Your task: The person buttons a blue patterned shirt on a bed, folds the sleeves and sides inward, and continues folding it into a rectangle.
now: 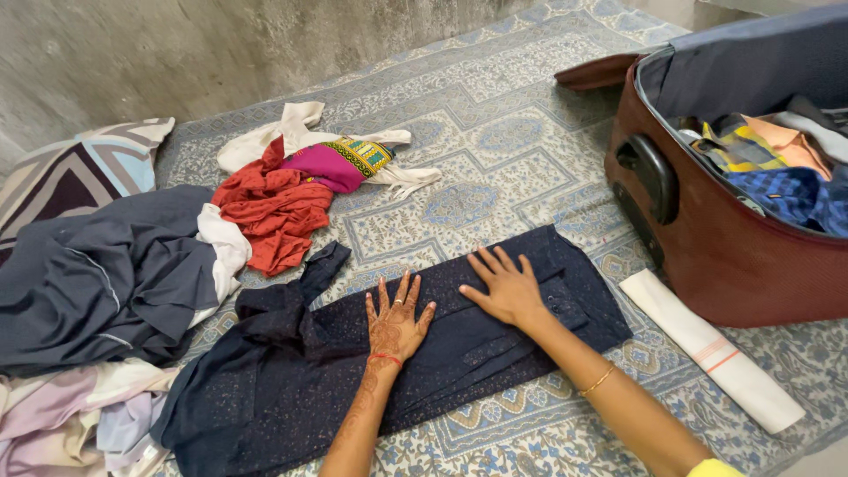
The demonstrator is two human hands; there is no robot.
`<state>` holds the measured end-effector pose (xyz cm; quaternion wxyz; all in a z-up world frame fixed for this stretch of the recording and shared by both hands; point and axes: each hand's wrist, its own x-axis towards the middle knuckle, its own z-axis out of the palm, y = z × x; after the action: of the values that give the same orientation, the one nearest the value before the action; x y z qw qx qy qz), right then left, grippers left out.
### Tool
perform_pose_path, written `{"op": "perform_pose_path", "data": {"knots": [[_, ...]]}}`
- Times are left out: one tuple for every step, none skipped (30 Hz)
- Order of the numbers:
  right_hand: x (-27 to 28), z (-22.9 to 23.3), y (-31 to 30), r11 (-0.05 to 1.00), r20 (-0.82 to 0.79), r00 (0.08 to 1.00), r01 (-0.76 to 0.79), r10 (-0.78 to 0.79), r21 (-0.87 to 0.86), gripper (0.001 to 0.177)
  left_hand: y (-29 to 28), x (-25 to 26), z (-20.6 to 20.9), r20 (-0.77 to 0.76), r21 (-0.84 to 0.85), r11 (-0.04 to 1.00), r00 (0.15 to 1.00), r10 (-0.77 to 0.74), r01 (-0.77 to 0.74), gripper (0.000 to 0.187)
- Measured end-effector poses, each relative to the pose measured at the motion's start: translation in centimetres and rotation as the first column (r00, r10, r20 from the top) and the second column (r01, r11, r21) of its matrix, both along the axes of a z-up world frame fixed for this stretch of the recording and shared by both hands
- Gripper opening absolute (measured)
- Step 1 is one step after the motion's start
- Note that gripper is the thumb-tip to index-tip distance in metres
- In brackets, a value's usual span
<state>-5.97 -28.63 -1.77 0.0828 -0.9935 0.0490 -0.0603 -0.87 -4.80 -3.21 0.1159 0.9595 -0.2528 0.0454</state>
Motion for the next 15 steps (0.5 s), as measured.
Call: {"op": "perform_pose_path", "data": {"knots": [[-0.1, 0.0, -0.6, 1.000, -0.036, 0.999, 0.026, -0.027, -0.013, 0.083, 0.0, -0.1, -0.1, -0.011, 0.013, 1.000, 1.000, 0.003, -0.003, 0.071], [-0.1, 0.0, -1.3, 0.998, -0.060, 0.997, 0.055, -0.057, -0.020, 0.084, 0.0, -0.1, 0.0, -0.024, 0.024, 1.000, 1.000, 0.009, -0.009, 0.072], [0.1, 0.0, -2.1, 0.996, -0.084, 0.993, 0.084, -0.086, -0.028, 0.085, 0.0, 0.0, 0.1, -0.036, 0.035, 0.999, 0.999, 0.016, -0.015, 0.072], [0.1, -0.2, -3.0, 0.993, -0.108, 0.987, 0.114, -0.118, -0.036, 0.086, -0.1, -0.1, 0.1, -0.049, 0.046, 0.999, 0.999, 0.021, -0.019, 0.073], [0.1, -0.4, -3.9, 0.989, -0.109, 0.984, 0.140, -0.143, -0.039, 0.087, 0.0, -0.1, 0.1, -0.035, 0.053, 0.998, 0.999, 0.021, -0.019, 0.073], [0.3, -0.7, -4.8, 0.986, -0.110, 0.980, 0.162, -0.166, -0.042, 0.087, 0.0, -0.1, 0.1, -0.022, 0.058, 0.998, 0.999, 0.023, -0.022, 0.073], [0.4, -0.9, -5.8, 0.982, -0.111, 0.976, 0.185, -0.189, -0.046, 0.087, -0.1, -0.1, 0.2, -0.009, 0.064, 0.998, 1.000, 0.025, -0.024, 0.073], [0.6, -1.1, -6.7, 0.978, -0.122, 0.971, 0.205, -0.207, -0.032, 0.087, -0.1, -0.1, 0.2, -0.038, 0.069, 0.997, 0.999, 0.036, -0.034, 0.073], [0.8, -1.3, -7.6, 0.974, -0.133, 0.965, 0.225, -0.225, -0.020, 0.086, -0.1, -0.1, 0.3, -0.066, 0.074, 0.996, 0.997, 0.048, -0.043, 0.074], [0.9, -1.4, -8.3, 0.970, -0.143, 0.960, 0.243, -0.241, -0.008, 0.086, -0.1, -0.2, 0.4, -0.095, 0.078, 0.996, 0.994, 0.061, -0.054, 0.074], [0.9, -1.7, -8.5, 0.971, -0.120, 0.964, 0.240, -0.239, -0.004, 0.086, -0.1, -0.2, 0.4, -0.105, 0.078, 0.995, 0.992, 0.065, -0.057, 0.074], [0.8, -2.1, -8.7, 0.971, -0.096, 0.967, 0.237, -0.236, 0.000, 0.086, -0.2, -0.1, 0.5, -0.115, 0.080, 0.995, 0.991, 0.068, -0.059, 0.073], [0.8, -2.3, -8.8, 0.972, -0.072, 0.970, 0.235, -0.234, 0.005, 0.087, -0.2, -0.1, 0.5, -0.125, 0.081, 0.995, 0.990, 0.072, -0.062, 0.073], [0.8, -2.4, -8.9, 0.972, -0.075, 0.969, 0.235, -0.234, 0.004, 0.087, -0.2, 0.0, 0.5, -0.124, 0.075, 0.995, 0.990, 0.070, -0.061, 0.073], [0.9, -2.5, -9.0, 0.972, -0.078, 0.969, 0.236, -0.235, 0.002, 0.087, -0.2, 0.0, 0.4, -0.123, 0.070, 0.996, 0.990, 0.068, -0.059, 0.073]]}}
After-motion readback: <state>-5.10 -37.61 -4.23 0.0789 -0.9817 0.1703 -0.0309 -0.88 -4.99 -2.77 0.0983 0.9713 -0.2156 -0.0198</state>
